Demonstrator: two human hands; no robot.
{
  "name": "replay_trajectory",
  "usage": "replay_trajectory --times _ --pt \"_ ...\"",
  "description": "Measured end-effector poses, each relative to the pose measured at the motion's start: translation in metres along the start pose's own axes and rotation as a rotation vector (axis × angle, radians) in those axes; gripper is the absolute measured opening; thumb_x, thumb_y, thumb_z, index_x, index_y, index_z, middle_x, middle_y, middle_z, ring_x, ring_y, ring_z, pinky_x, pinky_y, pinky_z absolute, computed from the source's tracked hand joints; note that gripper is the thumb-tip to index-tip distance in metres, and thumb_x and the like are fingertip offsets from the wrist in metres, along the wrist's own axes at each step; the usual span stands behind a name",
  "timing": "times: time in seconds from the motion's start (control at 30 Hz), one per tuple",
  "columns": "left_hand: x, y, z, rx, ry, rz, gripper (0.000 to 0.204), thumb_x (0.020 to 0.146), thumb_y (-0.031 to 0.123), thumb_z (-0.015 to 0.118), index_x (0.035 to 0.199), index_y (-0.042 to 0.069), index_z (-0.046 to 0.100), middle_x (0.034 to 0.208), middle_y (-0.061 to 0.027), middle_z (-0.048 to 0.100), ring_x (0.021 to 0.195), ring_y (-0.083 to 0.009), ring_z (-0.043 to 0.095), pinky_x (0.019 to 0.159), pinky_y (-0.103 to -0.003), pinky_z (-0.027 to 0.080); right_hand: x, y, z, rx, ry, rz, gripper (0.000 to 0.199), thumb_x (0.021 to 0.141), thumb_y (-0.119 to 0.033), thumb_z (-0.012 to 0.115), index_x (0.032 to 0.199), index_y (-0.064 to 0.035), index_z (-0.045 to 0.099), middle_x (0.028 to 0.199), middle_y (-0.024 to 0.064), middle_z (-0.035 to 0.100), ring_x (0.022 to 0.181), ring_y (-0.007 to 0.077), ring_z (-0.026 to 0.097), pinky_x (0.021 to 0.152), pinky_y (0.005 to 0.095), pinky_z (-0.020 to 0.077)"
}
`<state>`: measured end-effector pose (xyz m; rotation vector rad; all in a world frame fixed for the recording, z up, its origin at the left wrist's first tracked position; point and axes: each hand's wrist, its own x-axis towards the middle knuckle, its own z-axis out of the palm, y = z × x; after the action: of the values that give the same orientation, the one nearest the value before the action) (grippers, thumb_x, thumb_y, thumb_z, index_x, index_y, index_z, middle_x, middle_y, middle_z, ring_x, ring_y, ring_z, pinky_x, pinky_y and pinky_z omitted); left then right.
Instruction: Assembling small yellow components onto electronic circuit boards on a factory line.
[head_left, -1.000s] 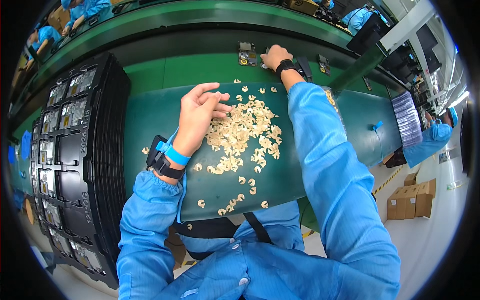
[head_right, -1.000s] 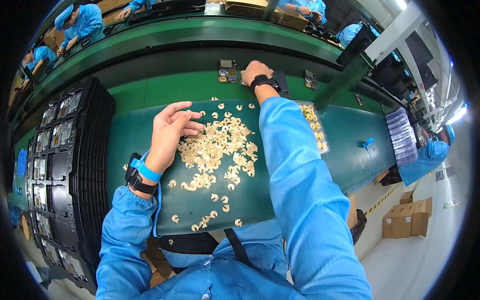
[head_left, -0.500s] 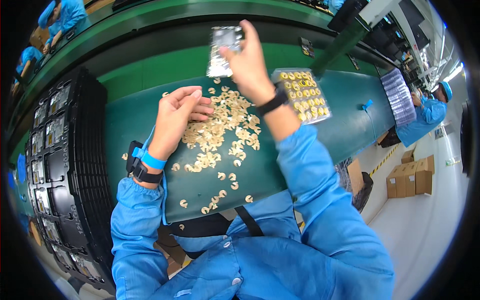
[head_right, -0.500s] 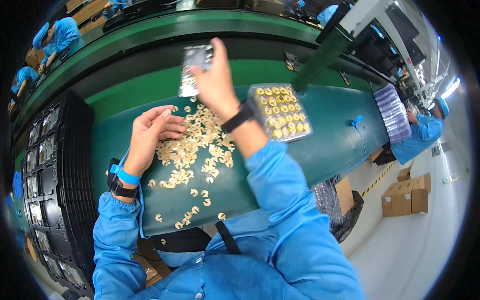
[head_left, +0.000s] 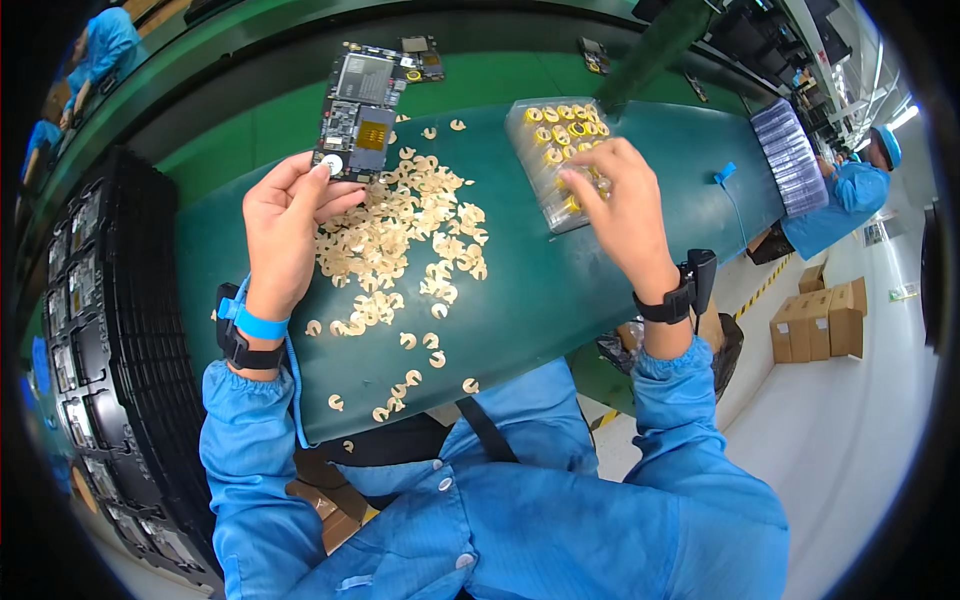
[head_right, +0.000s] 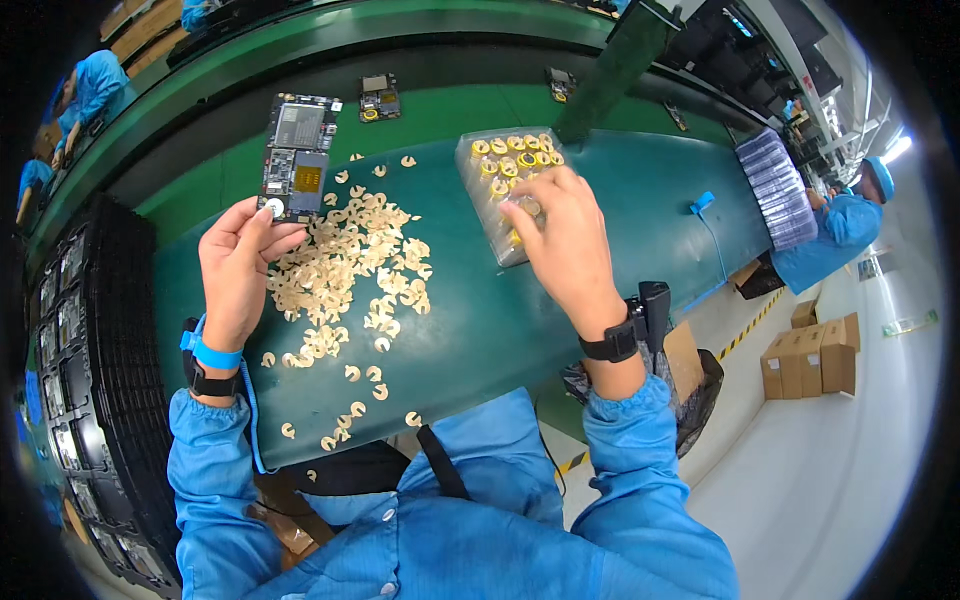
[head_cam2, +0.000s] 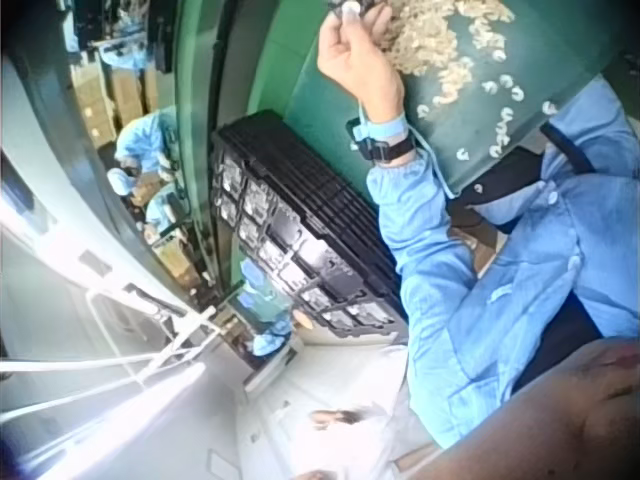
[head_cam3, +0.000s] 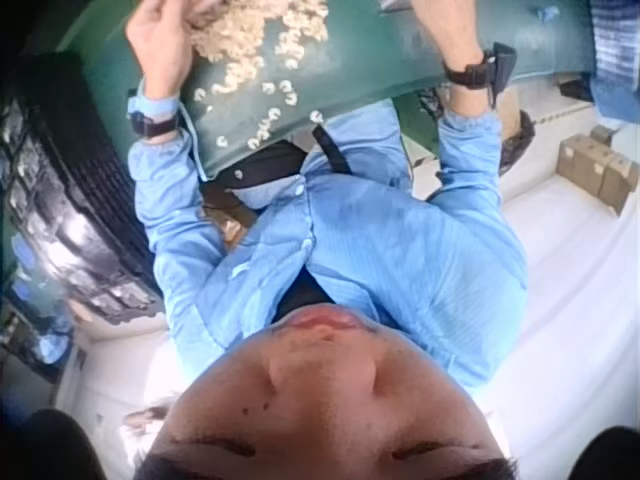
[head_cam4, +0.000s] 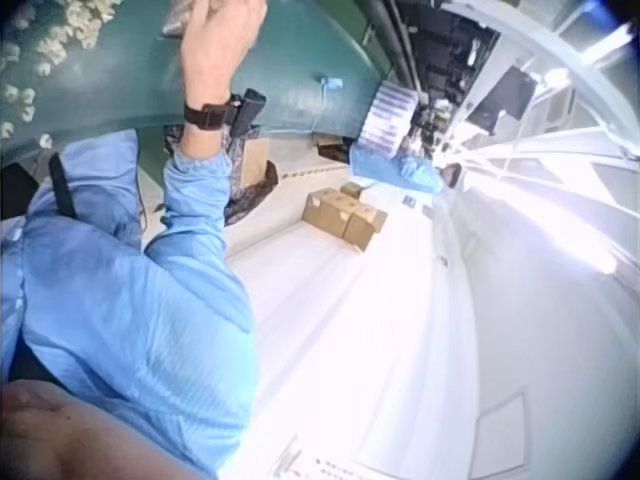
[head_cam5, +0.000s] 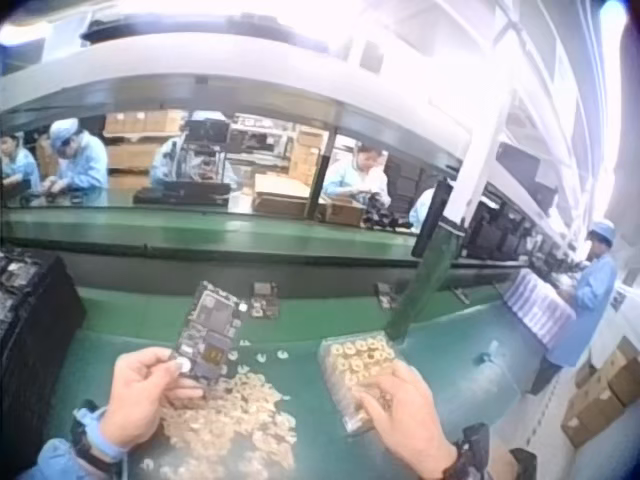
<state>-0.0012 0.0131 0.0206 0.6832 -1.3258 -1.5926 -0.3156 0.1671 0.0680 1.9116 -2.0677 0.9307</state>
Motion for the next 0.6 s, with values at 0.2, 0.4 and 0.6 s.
replay_trajectory --times 0.2,0.4,0.6 --pt "0.004 -0.003 -0.007 0.023 0.070 0.027 0.027 0.104 0.005 0.056 0.126 -0.010 0.061 0.110 -0.0138 0.071 0.095 -0.0214 0.074 0.089 -0.034 0.063 -0.013 0.013 0.002 0.092 -0.092 -0.003 0.012 0.089 -0.007 0.073 0.097 0.0012 0.074 0.098 0.0152 0.066 0.093 0.0351 0.062 0.084 0.0429 0.0507" --pt "0.006 0.005 -0.003 0.028 0.103 0.034 0.049 0.102 0.002 0.055 0.148 -0.009 0.043 0.121 -0.0236 0.069 0.101 -0.0258 0.073 0.092 -0.037 0.063 0.002 0.015 0.012 0.084 0.032 -0.083 0.009 0.094 -0.005 0.067 0.097 0.0029 0.069 0.092 0.0172 0.065 0.085 0.0370 0.064 0.077 0.0428 0.0510" --pt "0.002 -0.002 -0.010 0.066 0.014 0.088 0.032 0.103 -0.003 0.051 0.133 -0.006 0.059 0.117 -0.0186 0.070 0.104 -0.0238 0.072 0.091 -0.035 0.063 0.032 -0.028 0.024 0.165 0.085 -0.156 0.008 0.094 -0.006 0.067 0.098 0.0018 0.068 0.086 0.0176 0.066 0.079 0.0365 0.064 0.073 0.0414 0.0509"
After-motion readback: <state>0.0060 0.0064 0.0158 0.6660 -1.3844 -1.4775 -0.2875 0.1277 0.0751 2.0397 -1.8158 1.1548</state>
